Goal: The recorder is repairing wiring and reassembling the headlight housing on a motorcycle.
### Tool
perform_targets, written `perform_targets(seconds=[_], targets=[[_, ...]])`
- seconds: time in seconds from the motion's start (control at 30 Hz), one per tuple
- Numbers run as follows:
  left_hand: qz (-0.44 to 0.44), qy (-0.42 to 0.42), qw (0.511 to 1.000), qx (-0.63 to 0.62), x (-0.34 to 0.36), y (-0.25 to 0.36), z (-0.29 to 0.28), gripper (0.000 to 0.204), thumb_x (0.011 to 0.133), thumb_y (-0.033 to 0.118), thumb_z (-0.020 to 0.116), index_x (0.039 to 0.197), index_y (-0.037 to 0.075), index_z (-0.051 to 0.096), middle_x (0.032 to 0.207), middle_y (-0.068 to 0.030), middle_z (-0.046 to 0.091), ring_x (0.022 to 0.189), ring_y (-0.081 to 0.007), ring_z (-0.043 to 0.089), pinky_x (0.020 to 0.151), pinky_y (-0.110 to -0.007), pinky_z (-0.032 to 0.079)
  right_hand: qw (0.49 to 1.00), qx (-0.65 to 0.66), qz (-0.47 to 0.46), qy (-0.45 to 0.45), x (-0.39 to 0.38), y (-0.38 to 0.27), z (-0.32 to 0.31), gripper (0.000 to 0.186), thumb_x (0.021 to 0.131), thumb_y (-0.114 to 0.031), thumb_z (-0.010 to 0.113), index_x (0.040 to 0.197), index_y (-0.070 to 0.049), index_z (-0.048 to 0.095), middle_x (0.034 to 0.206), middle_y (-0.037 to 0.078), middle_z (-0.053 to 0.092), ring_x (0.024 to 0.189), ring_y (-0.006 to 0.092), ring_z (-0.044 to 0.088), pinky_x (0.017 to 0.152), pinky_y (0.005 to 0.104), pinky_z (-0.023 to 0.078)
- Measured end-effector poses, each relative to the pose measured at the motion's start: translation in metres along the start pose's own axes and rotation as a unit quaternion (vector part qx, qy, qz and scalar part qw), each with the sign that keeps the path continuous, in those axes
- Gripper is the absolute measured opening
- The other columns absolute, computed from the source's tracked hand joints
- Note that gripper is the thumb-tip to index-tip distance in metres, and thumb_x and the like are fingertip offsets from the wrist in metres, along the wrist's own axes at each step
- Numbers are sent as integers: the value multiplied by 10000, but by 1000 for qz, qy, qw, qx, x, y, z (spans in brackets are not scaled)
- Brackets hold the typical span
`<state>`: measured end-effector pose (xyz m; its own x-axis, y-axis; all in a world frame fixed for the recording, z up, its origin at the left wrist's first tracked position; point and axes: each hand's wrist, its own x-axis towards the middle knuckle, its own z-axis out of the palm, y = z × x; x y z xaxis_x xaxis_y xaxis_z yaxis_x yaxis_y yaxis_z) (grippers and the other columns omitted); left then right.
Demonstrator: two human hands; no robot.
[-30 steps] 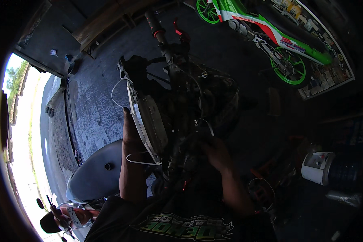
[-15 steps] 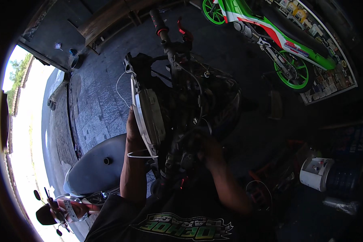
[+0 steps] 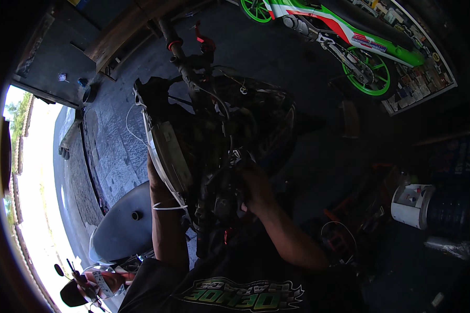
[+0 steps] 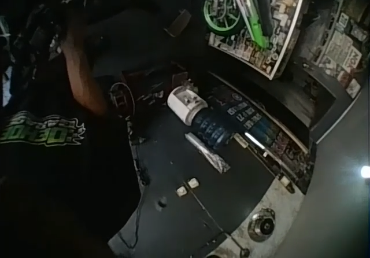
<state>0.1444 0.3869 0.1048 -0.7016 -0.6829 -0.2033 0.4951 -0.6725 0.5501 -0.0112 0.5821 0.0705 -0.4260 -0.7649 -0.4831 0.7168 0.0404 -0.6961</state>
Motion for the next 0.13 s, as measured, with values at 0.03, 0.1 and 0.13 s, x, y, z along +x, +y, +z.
perform_targets(seconds=[0.03,0.1,0.13], targets=[[3,6,1000,6,1,0,-2,558,1038,470,411,1376,40,523,1222,-176,647,1025,-292,698,810,-411,632,1000,1,0,1,-2,-2,-1,141,960,-102,577,1074,-38,632,954,70,668,838,141,658,715,290,528],[8,2,1000,9,1,-1,-4,559,1042,459,404,1395,38,509,1254,-182,634,1036,-300,695,816,-408,629,991,124,36,-35,-4,-3,-3,194,954,-117,592,1138,-72,635,991,89,660,858,192,669,723,298,538],[9,3,1000,9,1,-2,-3,559,1042,459,404,1395,38,509,1254,-182,634,1036,-300,695,816,-408,629,993,103,51,-35,-4,-5,-6,254,936,-118,626,1188,-90,619,1039,122,645,866,229,676,712,283,540]])
